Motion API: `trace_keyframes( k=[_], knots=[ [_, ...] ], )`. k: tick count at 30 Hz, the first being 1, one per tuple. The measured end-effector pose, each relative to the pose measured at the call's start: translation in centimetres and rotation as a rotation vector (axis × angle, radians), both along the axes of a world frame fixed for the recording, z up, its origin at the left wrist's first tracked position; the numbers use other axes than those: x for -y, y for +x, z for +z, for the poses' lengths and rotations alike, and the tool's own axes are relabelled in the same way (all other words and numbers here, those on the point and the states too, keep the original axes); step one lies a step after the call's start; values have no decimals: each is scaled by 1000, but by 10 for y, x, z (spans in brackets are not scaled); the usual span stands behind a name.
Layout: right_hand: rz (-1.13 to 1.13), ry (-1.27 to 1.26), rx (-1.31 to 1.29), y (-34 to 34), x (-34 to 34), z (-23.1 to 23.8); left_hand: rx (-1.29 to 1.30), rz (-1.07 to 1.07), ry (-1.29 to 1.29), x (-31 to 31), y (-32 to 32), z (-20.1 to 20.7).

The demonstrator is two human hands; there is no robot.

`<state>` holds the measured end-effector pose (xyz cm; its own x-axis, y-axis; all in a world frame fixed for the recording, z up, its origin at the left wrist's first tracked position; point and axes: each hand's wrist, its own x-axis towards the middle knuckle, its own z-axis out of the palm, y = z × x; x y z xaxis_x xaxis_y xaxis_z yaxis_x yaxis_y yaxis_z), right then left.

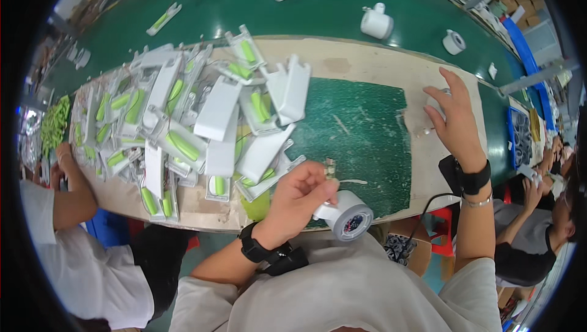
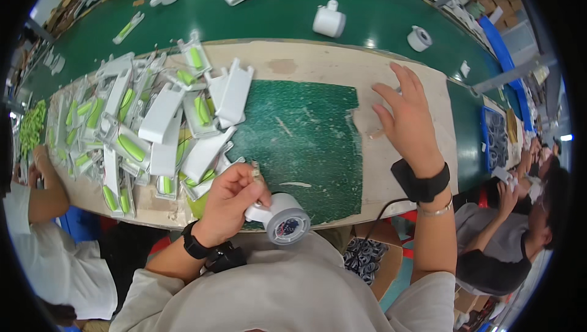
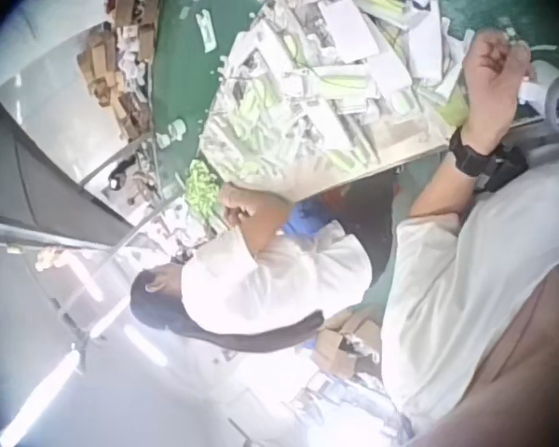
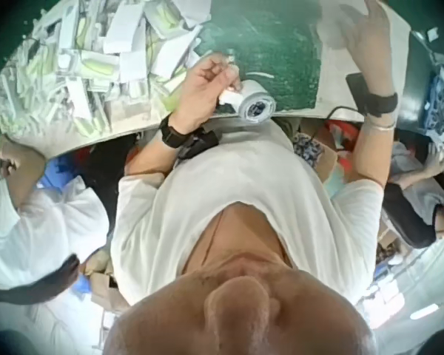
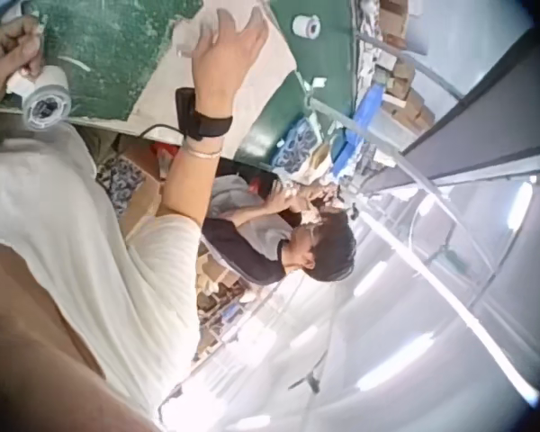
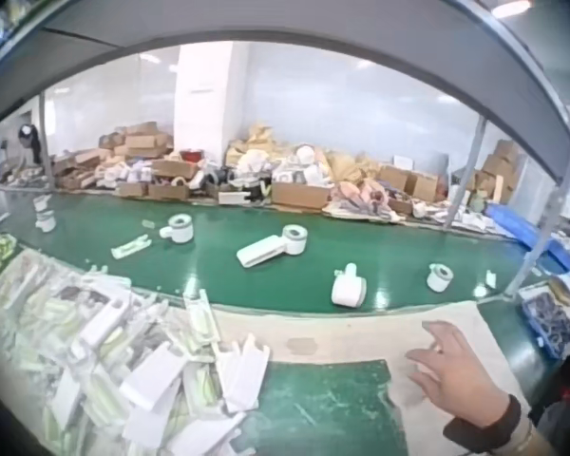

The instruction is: The recorder is assembling electronic fan or heater components by connecting internal wiring to a small circuit board and inserting batteries into plastic housings on a factory assembly line.

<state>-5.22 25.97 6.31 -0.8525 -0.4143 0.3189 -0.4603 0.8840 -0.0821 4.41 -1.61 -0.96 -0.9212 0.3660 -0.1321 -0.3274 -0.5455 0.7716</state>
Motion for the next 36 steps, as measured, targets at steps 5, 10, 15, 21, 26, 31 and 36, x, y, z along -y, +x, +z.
trace_keyframes(
  k=[5, 10, 15, 21, 26, 31, 36],
  knots=[
    [240, -444, 507, -22, 121, 5, 72, 11, 60, 4, -6, 0],
    [78, -292, 469, -52, 180, -29, 93, -61, 51, 5, -5, -4],
    [174, -1004, 926, -49, 128, -39, 103, -59, 87, 4, -2, -6],
    [-238, -810, 989, 12, 52, -27, 103, 16, 35, 4, -1, -1],
    [-48, -304, 401, 34, 30, -30, 45, 19, -62, 2, -5, 1],
    [3, -550, 282, 28, 54, -33, 56, 77, 6, -1, -4, 0],
    [-69, -596, 370, 6, 66, -49, 85, 167, -7, 1, -3, 5]
  ],
)
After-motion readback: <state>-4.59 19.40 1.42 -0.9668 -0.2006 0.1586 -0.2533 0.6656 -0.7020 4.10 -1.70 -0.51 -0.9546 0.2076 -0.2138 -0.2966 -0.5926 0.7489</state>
